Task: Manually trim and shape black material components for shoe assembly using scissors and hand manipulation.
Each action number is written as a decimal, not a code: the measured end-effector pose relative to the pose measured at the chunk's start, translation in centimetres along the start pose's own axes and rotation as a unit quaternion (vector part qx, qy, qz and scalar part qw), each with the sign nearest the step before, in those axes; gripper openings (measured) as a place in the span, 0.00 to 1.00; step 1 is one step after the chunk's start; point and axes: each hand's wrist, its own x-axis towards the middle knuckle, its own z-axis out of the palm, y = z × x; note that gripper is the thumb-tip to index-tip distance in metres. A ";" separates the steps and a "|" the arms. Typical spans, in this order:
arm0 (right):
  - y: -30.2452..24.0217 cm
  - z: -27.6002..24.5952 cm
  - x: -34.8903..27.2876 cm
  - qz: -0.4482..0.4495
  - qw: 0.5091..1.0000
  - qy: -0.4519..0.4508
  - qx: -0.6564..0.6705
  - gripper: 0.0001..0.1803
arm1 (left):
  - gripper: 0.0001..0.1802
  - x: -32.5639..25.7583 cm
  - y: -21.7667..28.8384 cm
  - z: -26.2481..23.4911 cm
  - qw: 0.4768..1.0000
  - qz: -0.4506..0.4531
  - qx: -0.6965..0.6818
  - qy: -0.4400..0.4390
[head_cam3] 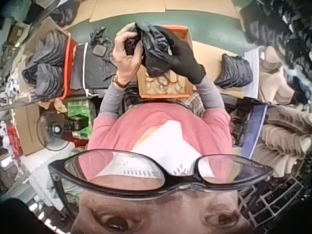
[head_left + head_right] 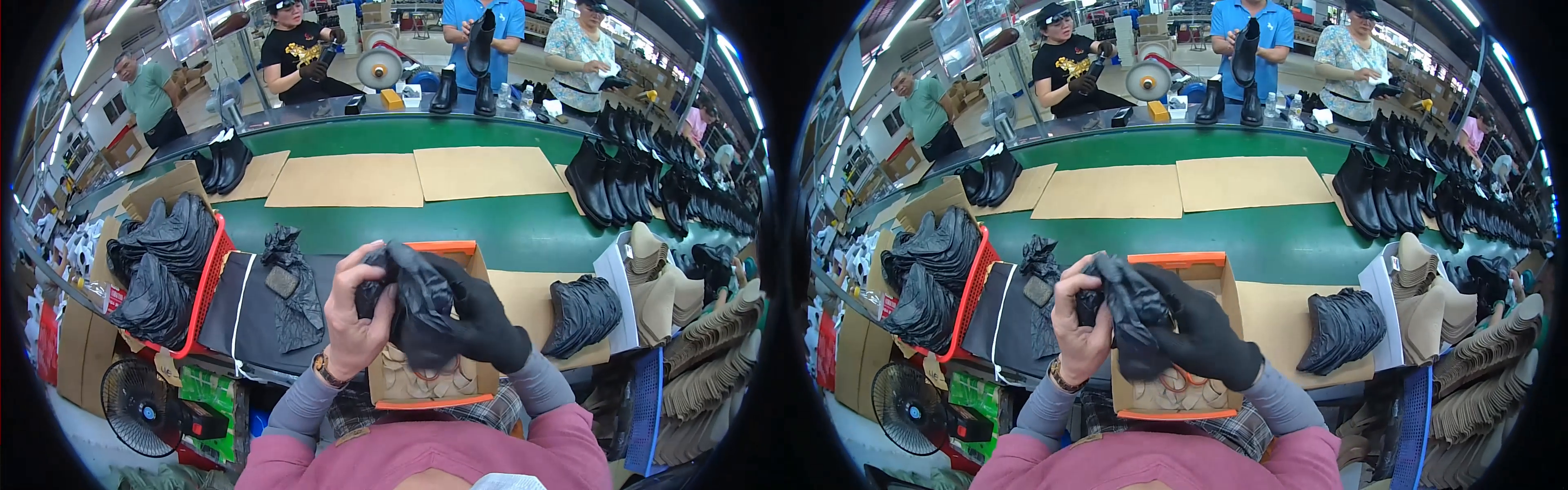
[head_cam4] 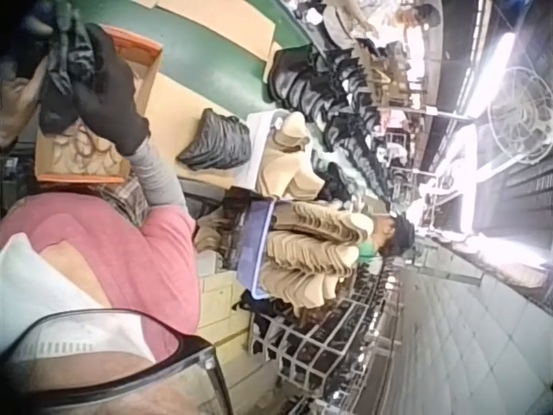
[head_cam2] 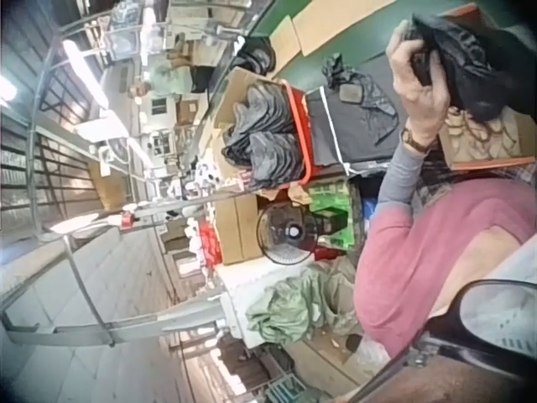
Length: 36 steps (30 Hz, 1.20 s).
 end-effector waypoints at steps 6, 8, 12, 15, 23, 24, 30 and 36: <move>0.4 0.7 0.3 -0.122 0.959 0.065 -0.245 0.33 | 0.26 1.6 1.7 -1.3 0.987 -0.142 -0.079 -0.005; 0.5 0.8 0.2 -0.127 0.935 0.038 -0.330 0.35 | 0.14 2.4 0.9 -1.9 0.997 -0.066 -0.039 -0.011; 0.1 1.0 0.1 -0.090 0.964 0.067 -0.243 0.38 | 0.18 1.8 0.9 -2.7 0.997 0.045 0.067 0.000; 0.4 0.7 0.2 -0.088 0.957 0.142 -0.237 0.39 | 0.19 1.4 1.4 -2.1 0.963 0.206 0.165 -0.054; 0.0 -0.2 0.4 -0.247 0.876 0.106 -0.401 0.27 | 0.21 3.7 0.6 -4.0 0.985 -0.070 -0.142 -0.071; -0.2 0.0 0.5 -0.268 0.870 0.108 -0.400 0.26 | 0.22 3.9 0.3 -4.0 0.973 -0.088 -0.153 -0.146; 0.5 0.2 0.0 -0.251 0.882 0.085 -0.390 0.29 | 0.16 1.9 0.1 -2.5 0.981 -0.098 -0.090 -0.143; -0.4 -1.0 -0.2 -0.031 0.996 -0.039 -0.069 0.40 | 0.16 1.6 0.2 -2.4 0.992 -0.035 0.022 -0.117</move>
